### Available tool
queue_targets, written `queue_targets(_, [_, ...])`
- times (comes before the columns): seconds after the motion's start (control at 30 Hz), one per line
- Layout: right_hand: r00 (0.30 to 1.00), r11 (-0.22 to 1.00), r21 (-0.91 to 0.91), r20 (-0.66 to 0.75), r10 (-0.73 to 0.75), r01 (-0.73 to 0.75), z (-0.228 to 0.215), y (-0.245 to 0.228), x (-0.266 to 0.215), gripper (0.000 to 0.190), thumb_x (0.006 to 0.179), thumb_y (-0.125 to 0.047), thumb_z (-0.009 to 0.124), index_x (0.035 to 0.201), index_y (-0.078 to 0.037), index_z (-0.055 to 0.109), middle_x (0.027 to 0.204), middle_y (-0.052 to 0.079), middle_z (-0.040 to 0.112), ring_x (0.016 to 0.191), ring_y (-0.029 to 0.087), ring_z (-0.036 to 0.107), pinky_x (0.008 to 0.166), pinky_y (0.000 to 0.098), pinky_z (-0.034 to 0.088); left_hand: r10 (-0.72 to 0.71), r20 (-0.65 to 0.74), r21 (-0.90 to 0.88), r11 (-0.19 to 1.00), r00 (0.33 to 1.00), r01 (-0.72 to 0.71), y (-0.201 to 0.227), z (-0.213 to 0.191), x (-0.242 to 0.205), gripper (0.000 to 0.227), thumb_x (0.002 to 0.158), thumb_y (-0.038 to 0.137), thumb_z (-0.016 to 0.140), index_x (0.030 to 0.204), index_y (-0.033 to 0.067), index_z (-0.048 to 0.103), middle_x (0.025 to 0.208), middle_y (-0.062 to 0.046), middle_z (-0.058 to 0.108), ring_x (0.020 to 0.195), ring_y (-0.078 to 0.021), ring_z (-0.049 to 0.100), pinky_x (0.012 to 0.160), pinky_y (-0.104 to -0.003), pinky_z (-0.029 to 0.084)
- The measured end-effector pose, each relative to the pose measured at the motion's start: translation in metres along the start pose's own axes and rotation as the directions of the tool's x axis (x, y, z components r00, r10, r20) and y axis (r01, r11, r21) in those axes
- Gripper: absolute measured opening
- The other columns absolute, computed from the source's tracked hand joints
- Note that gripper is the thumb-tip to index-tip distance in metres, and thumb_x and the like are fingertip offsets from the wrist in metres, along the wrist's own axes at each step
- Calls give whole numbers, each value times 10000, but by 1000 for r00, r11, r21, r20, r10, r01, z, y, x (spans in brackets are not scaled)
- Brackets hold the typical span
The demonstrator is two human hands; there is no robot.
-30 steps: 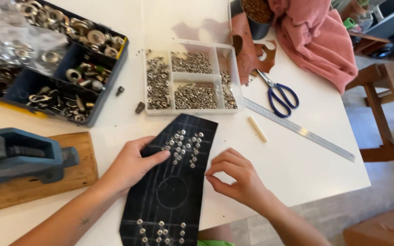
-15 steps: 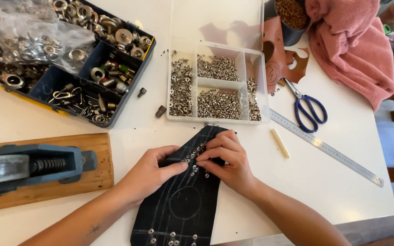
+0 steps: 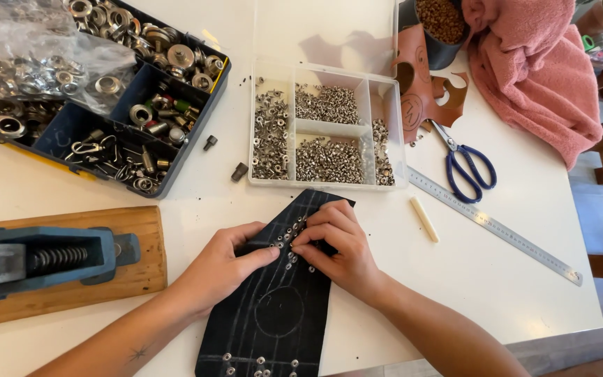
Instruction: Inserting metal studs into pre-punched holes in a leather piece
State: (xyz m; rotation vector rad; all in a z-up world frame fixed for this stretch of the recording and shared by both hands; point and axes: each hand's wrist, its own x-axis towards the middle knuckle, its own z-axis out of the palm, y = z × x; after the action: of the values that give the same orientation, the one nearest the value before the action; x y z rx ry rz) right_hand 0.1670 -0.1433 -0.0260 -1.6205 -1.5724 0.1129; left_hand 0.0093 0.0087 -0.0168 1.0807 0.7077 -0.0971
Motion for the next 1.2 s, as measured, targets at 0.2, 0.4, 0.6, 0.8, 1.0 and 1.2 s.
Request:
queue_targets(0.2, [999,999,19,6,40,-40,-3,-5,1,89,948,-136,727,928,-67,674,943,77,619,950,273,531,898,376,456,11,5,11,1000,1000,-11,1,1,-2,220,889,61,706,1080,37,812,909,-59,779,816,-143,688,784,-267,529])
queue_targets(0.4, [992,989,86,1,124,-123,-5,-10,5,101,930,-142,752,917,-74,678,914,65,624,917,236,554,881,353,445,63,38,58,996,997,-66,4,0,-4,187,904,90,695,1049,46,805,905,-42,765,838,-127,672,796,-262,514])
queue_targets(0.6, [937,916,215,-9,349,-339,-4,-7,0,266,851,-172,838,832,-135,575,905,25,575,896,180,565,814,286,450,131,60,225,964,990,-141,1,-3,-3,233,893,169,694,1092,106,797,932,-2,781,845,-99,701,780,-248,560])
queue_targets(0.8, [900,865,268,13,436,-424,0,-9,2,363,829,-152,852,773,-155,493,852,11,544,811,159,520,760,280,419,313,91,508,802,945,-315,-7,-9,2,228,874,244,674,1074,183,764,946,54,787,898,-79,706,825,-247,511])
queue_targets(1.0, [975,963,164,-29,221,-213,-24,14,-6,201,830,-179,844,943,-110,693,1015,67,644,973,200,620,853,302,516,320,76,703,654,945,-278,9,-12,-14,275,876,223,637,1129,226,747,995,40,830,876,-146,781,780,-299,564])
queue_targets(1.2, [999,923,-384,37,27,-11,-56,32,-2,96,925,-126,782,1010,-96,750,928,26,689,829,216,619,762,350,489,396,-70,836,524,916,-163,22,-33,-28,168,887,306,662,837,163,589,723,-33,695,644,-206,661,650,-375,475])
